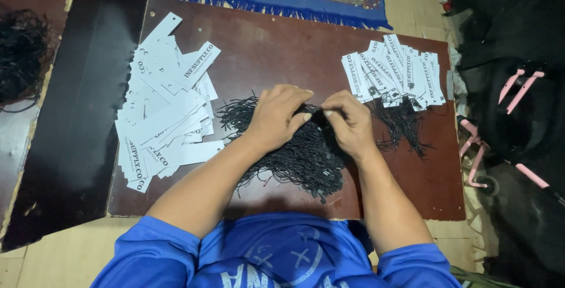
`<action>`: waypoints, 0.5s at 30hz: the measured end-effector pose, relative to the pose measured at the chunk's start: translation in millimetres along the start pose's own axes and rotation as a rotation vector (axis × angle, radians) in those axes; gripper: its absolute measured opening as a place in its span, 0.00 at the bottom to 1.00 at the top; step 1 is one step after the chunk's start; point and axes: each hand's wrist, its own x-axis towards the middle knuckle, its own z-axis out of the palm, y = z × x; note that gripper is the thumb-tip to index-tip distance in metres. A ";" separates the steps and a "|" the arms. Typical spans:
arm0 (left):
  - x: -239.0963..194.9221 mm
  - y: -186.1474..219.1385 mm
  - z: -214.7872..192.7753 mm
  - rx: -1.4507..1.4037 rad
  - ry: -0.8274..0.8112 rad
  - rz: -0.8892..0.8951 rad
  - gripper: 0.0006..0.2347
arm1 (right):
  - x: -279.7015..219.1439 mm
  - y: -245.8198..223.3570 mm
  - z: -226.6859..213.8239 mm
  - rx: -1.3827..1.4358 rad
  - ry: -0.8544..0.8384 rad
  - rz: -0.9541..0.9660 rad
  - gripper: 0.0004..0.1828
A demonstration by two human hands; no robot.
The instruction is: The person sits at a table and repeatedly picks up white rectangular tags and black string. They tie the string around the tags and place the finished items into a pile on the right side of the table.
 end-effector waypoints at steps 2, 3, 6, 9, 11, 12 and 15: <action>1.2 -1.9 6.2 0.014 -0.005 0.006 0.13 | 0.6 -0.2 3.3 0.012 -0.029 -0.030 0.07; 1.4 -2.8 9.1 0.027 -0.008 0.012 0.12 | 0.8 -0.5 5.2 0.022 -0.060 -0.060 0.07; -1.6 -21.2 28.8 0.062 0.009 -0.011 0.05 | 0.9 2.9 6.7 -0.036 -0.033 -0.061 0.10; 1.1 -21.4 20.9 0.033 -0.010 -0.125 0.05 | -1.7 13.0 2.8 -0.195 0.020 0.052 0.09; 2.4 -18.7 16.9 0.033 -0.016 -0.139 0.03 | 0.3 7.7 3.0 -0.230 0.043 0.102 0.09; 2.9 -17.4 14.9 0.033 -0.022 -0.153 0.03 | 1.3 5.1 3.3 -0.266 0.065 0.152 0.09; 4.3 -16.2 13.4 0.014 -0.041 -0.201 0.03 | 0.4 9.7 2.3 -0.388 0.056 0.143 0.09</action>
